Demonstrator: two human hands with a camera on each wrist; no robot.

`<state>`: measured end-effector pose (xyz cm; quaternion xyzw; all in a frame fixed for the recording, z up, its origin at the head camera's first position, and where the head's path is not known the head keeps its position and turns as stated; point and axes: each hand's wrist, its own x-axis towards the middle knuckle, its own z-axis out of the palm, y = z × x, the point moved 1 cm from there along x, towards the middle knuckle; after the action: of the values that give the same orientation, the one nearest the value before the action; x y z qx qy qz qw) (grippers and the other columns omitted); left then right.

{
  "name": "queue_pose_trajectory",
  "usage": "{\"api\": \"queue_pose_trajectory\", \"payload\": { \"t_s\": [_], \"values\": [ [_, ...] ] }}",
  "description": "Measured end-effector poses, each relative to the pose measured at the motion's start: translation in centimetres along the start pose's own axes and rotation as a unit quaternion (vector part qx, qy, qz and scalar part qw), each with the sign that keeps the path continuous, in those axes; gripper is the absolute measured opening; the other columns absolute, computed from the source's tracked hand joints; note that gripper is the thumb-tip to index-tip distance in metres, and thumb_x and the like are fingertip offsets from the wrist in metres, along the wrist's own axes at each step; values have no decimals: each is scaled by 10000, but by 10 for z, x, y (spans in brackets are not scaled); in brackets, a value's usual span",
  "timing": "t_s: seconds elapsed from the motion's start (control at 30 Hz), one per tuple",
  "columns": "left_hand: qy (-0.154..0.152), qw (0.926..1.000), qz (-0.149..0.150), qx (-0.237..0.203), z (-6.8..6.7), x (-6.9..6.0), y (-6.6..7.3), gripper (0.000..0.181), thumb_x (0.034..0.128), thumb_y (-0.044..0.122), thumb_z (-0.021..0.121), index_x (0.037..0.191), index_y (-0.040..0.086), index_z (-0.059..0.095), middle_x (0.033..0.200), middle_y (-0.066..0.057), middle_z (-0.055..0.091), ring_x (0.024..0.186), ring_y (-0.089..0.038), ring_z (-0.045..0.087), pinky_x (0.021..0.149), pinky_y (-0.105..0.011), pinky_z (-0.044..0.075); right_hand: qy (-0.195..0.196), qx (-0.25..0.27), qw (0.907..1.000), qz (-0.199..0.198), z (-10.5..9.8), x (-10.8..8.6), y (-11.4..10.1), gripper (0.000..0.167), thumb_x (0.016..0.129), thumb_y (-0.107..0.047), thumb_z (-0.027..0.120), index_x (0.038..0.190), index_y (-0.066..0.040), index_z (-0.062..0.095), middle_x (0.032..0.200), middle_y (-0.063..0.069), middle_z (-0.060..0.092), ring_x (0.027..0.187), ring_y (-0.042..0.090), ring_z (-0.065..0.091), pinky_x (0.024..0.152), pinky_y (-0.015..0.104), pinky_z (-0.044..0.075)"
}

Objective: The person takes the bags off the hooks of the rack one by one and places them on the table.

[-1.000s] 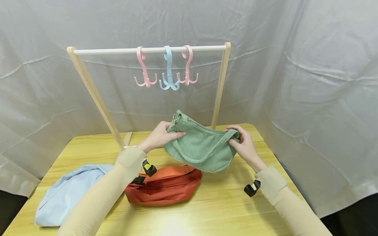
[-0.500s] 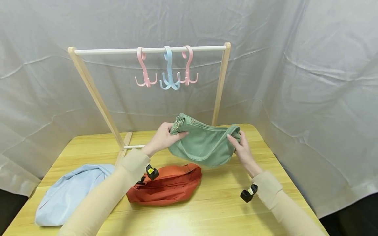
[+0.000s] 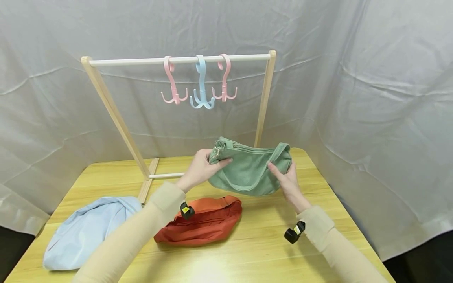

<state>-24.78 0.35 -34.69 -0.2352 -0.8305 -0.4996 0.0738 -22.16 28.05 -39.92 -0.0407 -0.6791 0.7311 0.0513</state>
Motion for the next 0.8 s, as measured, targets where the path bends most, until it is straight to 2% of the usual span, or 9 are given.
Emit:
{"api": "queue_pose_trajectory", "payload": {
  "t_s": [0.1, 0.2, 0.27, 0.4, 0.53, 0.67, 0.8],
  "values": [
    [11, 10000, 82, 46, 4, 0, 1, 518, 853, 412, 798, 599, 202, 398, 549, 103, 316, 525, -77, 333, 512, -253, 304, 269, -744, 9969, -4, 0, -1, -3, 874, 952, -254, 682, 1583, -158, 85, 1578, 39, 290, 1457, 161, 305, 1237, 311, 244],
    [5, 9997, 176, 174, 7, 0, 2, 494, 842, 428, 806, 622, 199, 427, 566, 101, 337, 543, -68, 358, 524, -247, 320, 394, -1170, 9923, -111, -1, -1, -5, 952, 920, -259, 724, 1588, -126, 59, 1650, 123, 161, 1516, 235, 197, 1271, 425, 163],
    [-14, 9994, 235, 240, 9, 0, 3, 437, 837, 435, 809, 653, 196, 492, 583, 98, 393, 569, -62, 403, 538, -242, 346, 478, -1275, 9905, -173, -1, -1, -6, 935, 904, -263, 748, 1567, -128, 102, 1606, 114, 221, 1470, 226, 271, 1249, 413, 211],
    [-108, 9993, 261, 234, 12, 0, 7, 299, 831, 436, 815, 783, 193, 647, 673, 81, 582, 647, -69, 516, 586, -237, 425, 618, -1258, 9898, -238, 0, -1, -7, 882, 876, -241, 789, 1513, -166, 183, 1416, -46, 360, 1263, 100, 441, 1117, 242, 342],
    [-245, 9995, 129, 179, 14, -1, 10, 283, 836, 447, 806, 896, 193, 697, 807, 48, 698, 730, -85, 590, 648, -249, 484, 646, -1213, 9899, -349, 0, -2, -6, 903, 853, -185, 811, 1512, -174, 195, 1307, -133, 387, 1140, 22, 477, 974, 110, 391],
    [-419, 9990, -64, 150, 15, -3, 10, 287, 869, 476, 763, 980, 221, 693, 925, 41, 724, 835, -103, 633, 736, -285, 524, 763, -1281, 9872, -573, 0, -2, -5, 942, 824, -135, 830, 1528, -154, 205, 1307, -120, 394, 1149, 37, 462, 962, 116, 392],
    [-609, 9981, -51, 99, 17, -3, 9, 300, 934, 464, 683, 1110, 221, 672, 1033, 14, 716, 939, -121, 639, 829, -329, 536, 982, -1417, 9814, -846, -1, -1, -5, 971, 772, -84, 861, 1519, -148, 243, 1333, -89, 411, 1173, 63, 456, 1011, 184, 381]
  ]
}}
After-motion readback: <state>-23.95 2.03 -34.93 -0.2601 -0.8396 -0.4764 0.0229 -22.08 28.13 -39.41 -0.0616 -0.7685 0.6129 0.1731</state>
